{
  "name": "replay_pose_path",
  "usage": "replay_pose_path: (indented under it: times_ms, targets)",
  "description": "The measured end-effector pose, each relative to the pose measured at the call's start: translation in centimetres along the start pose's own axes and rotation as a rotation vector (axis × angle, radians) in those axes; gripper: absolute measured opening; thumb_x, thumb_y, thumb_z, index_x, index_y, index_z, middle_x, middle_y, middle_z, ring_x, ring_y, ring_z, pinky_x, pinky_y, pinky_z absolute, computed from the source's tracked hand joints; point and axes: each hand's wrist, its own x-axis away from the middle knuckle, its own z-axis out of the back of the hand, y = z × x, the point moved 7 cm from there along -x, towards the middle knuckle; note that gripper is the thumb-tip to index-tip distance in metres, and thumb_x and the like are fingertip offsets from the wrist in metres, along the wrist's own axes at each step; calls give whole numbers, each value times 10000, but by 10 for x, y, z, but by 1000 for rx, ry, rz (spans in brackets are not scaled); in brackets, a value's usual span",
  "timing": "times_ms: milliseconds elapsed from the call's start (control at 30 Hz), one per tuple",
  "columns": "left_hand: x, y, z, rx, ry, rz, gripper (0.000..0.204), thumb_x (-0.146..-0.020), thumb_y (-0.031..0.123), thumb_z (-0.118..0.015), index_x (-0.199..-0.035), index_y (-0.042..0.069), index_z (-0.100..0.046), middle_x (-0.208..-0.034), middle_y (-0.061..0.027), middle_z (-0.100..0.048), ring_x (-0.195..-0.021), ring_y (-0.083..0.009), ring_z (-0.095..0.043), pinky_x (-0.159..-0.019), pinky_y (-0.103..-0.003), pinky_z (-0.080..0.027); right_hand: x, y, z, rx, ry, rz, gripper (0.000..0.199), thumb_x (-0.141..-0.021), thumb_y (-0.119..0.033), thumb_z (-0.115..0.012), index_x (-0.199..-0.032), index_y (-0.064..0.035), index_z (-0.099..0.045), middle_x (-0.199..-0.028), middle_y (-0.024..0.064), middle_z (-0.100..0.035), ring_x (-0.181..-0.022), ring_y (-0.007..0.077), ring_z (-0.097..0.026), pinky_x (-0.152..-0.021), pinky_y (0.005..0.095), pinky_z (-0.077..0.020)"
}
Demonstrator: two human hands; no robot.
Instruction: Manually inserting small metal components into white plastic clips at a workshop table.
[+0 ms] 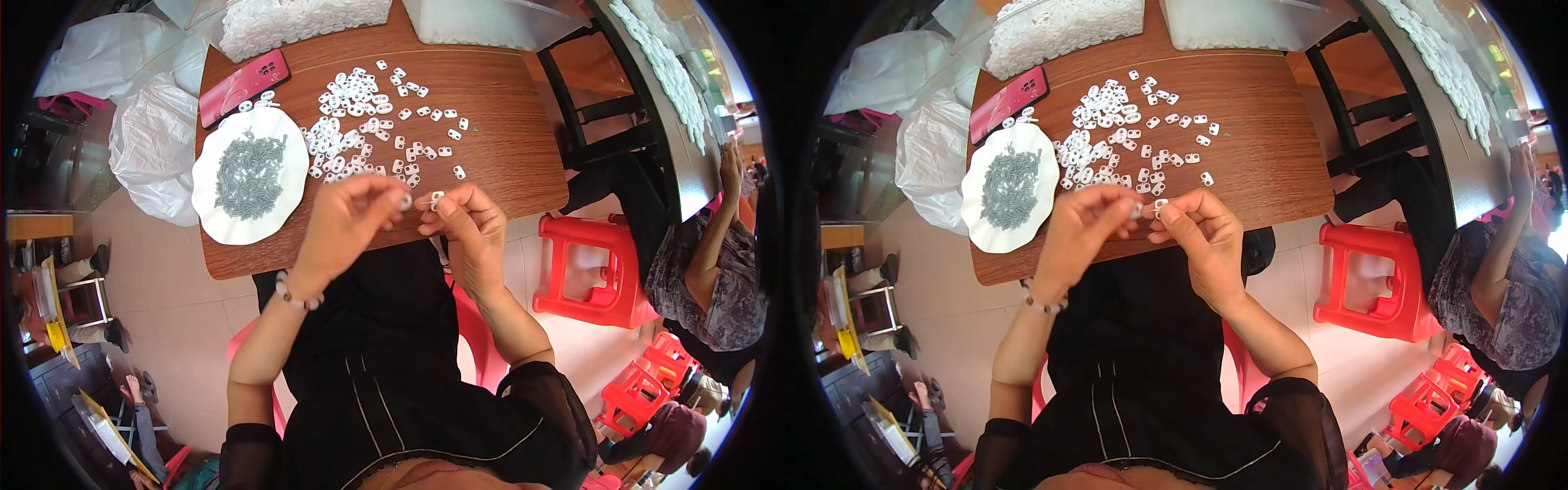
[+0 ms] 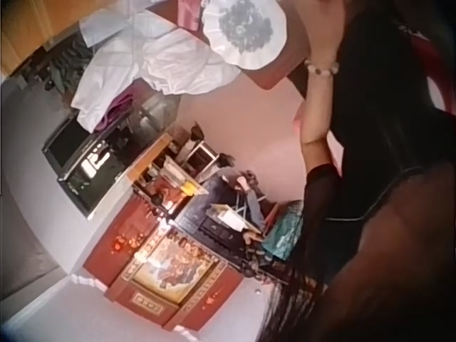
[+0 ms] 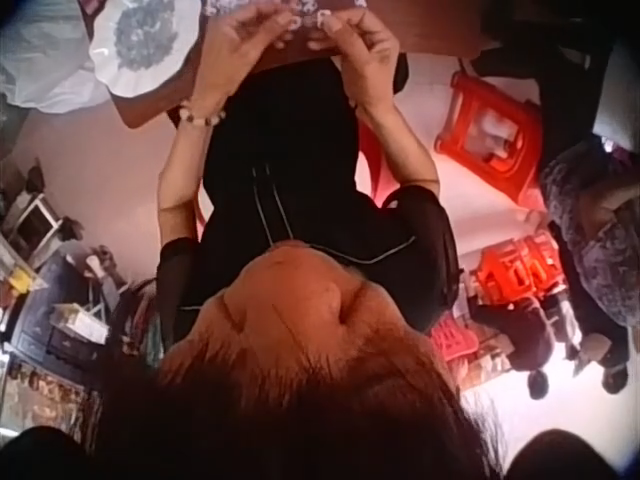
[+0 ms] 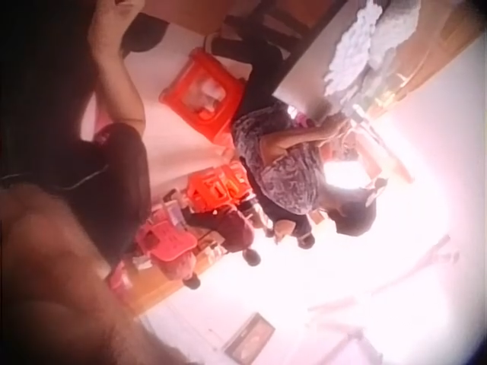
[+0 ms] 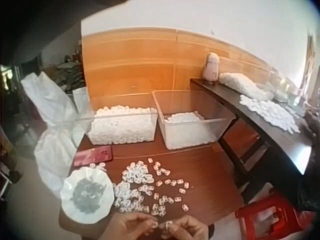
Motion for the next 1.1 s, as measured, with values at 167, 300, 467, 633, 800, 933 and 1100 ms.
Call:
replay_pose_path:
  times_ms: [167, 300, 467, 633, 800, 933, 1100]
  targets:
    - [28, -18, -10, 178, 14, 33, 172, -900, 94, -643, -1004, -42, -651, -847, -59, -676, -710, -70, -609, -611, -197, -492, 3, 13, -12, -92, -94, -124, 128, -930, -137, -563, -886, -17, -566, -926, 123, -650, -753, 115, -619, -703, 243, -519]
    - [35, -28, -7, 245, 54, 117, 175, -913, 139, -633, -947, -31, -652, -836, -58, -668, -703, -78, -603, -593, -209, -486, 7, 16, -19, -80, -162, -148, 144, -923, -154, -569, -869, -22, -549, -895, 105, -637, -741, 105, -594, -687, 244, -510]
    - [48, -37, -7, 244, 8, 241, 230, -928, 196, -618, -917, -32, -651, -802, -68, -667, -653, -95, -618, -550, -209, -493, 11, 18, -22, -41, -184, -77, 126, -924, -130, -557, -869, -18, -539, -890, 109, -635, -732, 117, -595, -694, 258, -510]
    - [53, -29, -5, 299, 32, 250, 247, -920, 199, -628, -995, -32, -670, -815, -77, -671, -674, -108, -630, -575, -219, -508, 16, 18, -28, -3, -229, -7, 87, -934, -76, -560, -896, 1, -547, -909, 97, -644, -747, 101, -601, -702, 247, -504]
    - [53, -29, 3, 432, 186, 167, 260, -922, 196, -625, -1058, -23, -663, -874, -80, -685, -715, -109, -635, -642, -219, -519, 18, 19, -35, 85, -226, 23, 59, -918, -42, -545, -878, -1, -529, -973, 135, -638, -811, 141, -617, -782, 290, -513]
    - [55, -39, 5, 564, 186, 232, 244, -919, 183, -624, -1066, -9, -658, -902, -73, -681, -767, -114, -633, -697, -230, -517, 16, 14, -34, 53, -167, 35, 60, -917, -42, -547, -881, 6, -540, -1074, 169, -623, -881, 169, -637, -824, 305, -514]
    - [56, -45, 5, 656, 147, 263, 260, -911, 206, -640, -1071, 4, -668, -910, -70, -686, -785, -103, -623, -716, -229, -513, 14, 17, -30, 66, -119, 45, 65, -911, -36, -550, -868, 11, -543, -1105, 194, -615, -903, 190, -647, -847, 323, -525]
